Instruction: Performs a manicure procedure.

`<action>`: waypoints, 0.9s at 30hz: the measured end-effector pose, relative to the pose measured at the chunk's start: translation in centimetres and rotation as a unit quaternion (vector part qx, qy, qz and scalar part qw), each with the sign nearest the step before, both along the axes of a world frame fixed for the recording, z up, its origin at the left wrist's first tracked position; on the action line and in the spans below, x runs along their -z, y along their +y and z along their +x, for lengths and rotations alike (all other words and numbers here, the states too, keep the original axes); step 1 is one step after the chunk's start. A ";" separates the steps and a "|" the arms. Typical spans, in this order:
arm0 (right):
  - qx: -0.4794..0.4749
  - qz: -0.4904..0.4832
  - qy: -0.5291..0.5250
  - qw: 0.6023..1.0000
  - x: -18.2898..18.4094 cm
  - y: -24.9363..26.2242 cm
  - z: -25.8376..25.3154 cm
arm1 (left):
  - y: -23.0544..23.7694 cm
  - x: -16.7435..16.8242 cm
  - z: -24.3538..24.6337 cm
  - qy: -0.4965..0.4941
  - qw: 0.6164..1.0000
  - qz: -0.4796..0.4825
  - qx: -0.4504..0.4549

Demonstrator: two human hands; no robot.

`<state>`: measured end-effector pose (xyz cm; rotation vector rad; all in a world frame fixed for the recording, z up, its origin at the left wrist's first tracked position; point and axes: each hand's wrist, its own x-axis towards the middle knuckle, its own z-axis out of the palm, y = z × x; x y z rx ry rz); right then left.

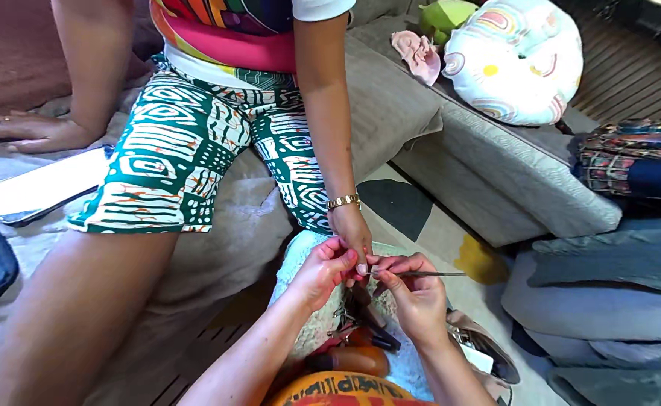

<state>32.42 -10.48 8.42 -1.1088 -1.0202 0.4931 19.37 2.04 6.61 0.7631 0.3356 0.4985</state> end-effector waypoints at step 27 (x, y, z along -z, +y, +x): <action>0.022 -0.029 -0.089 0.995 -1.2 0.1 0.2 | 0.2 0.0 0.1 0.008 1.000 0.007 0.003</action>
